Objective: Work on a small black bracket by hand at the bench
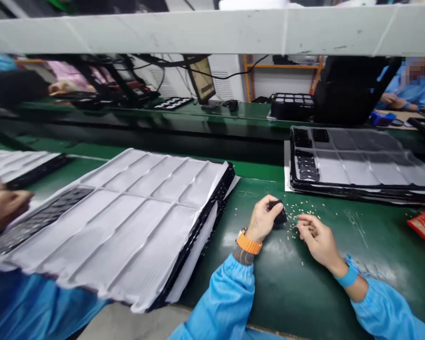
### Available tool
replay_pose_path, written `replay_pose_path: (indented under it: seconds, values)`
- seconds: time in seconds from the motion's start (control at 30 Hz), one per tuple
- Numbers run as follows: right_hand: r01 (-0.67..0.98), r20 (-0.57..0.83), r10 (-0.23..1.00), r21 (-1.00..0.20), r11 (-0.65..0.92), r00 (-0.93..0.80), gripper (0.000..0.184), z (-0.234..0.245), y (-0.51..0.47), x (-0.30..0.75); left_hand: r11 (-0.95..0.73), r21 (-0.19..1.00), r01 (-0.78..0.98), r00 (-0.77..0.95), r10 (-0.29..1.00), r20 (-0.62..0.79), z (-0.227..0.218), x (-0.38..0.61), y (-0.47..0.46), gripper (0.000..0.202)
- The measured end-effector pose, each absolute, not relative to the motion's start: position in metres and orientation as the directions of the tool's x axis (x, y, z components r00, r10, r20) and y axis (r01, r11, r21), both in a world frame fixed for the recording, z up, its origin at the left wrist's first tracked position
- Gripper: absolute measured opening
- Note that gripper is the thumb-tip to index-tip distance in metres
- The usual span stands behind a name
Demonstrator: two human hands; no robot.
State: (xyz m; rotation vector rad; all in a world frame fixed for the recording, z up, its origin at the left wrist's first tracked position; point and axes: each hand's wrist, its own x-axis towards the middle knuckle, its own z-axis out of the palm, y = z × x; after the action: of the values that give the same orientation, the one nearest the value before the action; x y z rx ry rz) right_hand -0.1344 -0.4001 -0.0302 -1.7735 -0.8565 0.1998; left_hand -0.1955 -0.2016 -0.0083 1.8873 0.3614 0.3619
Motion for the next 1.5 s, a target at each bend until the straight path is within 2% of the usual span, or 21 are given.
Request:
replay_pose_path:
  seconds: [0.07,0.13,0.23,0.37,0.4,0.47,0.53,0.63,0.77,0.87,0.97,1.03,1.13,1.33,1.5]
  values:
    - [0.334,0.198,0.654,-0.938,-0.089,0.73,0.033,-0.028,-0.4,-0.138,0.013,0.993,-0.116,0.937,0.332,0.105,-0.011,-0.194,-0.226,0.027]
    - [0.323,0.184,0.631,-0.94,-0.112,0.753,0.026,-0.028,-0.4,-0.141,0.234,0.958,-0.165,0.952,0.293,0.093,-0.016,-0.194,-0.244,0.026]
    - [0.41,0.236,0.58,-0.892,-0.189,0.78,0.014,-0.03,-0.402,-0.14,0.417,0.901,-0.118,0.962,0.275,-0.002,-0.021,-0.196,-0.253,0.03]
    - [0.583,0.366,0.602,-0.785,-0.209,0.709,0.014,-0.032,-0.407,-0.13,0.596,0.801,0.06,0.968,0.161,-0.193,-0.022,-0.202,-0.248,0.059]
    - [0.636,0.411,0.614,-0.745,-0.201,0.674,0.015,-0.033,-0.408,-0.127,0.609,0.783,0.128,0.965,0.105,-0.239,-0.022,-0.204,-0.247,0.063]
    - [0.732,0.495,0.634,-0.66,-0.17,0.594,0.018,-0.034,-0.409,-0.122,0.608,0.756,0.244,0.952,-0.003,-0.305,-0.021,-0.209,-0.245,0.059]
    - [0.781,0.544,0.65,-0.611,-0.127,0.532,0.023,-0.035,-0.409,-0.119,0.598,0.75,0.284,0.945,-0.039,-0.326,-0.021,-0.211,-0.245,0.052]
    - [0.772,0.539,0.669,-0.63,-0.083,0.512,0.036,-0.036,-0.408,-0.118,0.55,0.81,0.204,0.957,0.063,-0.283,-0.022,-0.21,-0.245,0.048]
    - [0.676,0.456,0.645,-0.726,-0.128,0.613,0.046,-0.037,-0.408,-0.12,0.352,0.931,0.093,0.967,0.191,-0.168,-0.025,-0.207,-0.242,0.048]
    - [0.646,0.449,0.607,-0.75,-0.143,0.656,0.036,-0.036,-0.409,-0.12,0.268,0.96,0.082,0.961,0.232,-0.147,-0.025,-0.207,-0.24,0.049]
    - [0.708,0.532,0.568,-0.694,-0.133,0.628,0.021,-0.034,-0.407,-0.119,0.201,0.974,0.102,0.956,0.253,-0.152,-0.026,-0.207,-0.239,0.047]
    - [0.722,0.55,0.56,-0.678,-0.134,0.62,0.018,-0.032,-0.406,-0.119,0.165,0.979,0.12,0.954,0.255,-0.159,-0.027,-0.208,-0.239,0.044]
    - [0.713,0.533,0.57,-0.687,-0.141,0.626,0.02,-0.031,-0.404,-0.119,0.146,0.982,0.117,0.955,0.255,-0.151,-0.029,-0.208,-0.24,0.039]
    - [0.816,0.598,0.636,-0.571,-0.09,0.488,0.023,-0.034,-0.403,-0.119,0.153,0.982,0.114,0.949,0.277,-0.154,-0.026,-0.208,-0.24,0.033]
    - [0.85,0.585,0.702,-0.525,-0.056,0.407,0.028,-0.036,-0.402,-0.118,0.273,0.955,0.116,0.935,0.296,-0.198,-0.025,-0.208,-0.241,0.037]
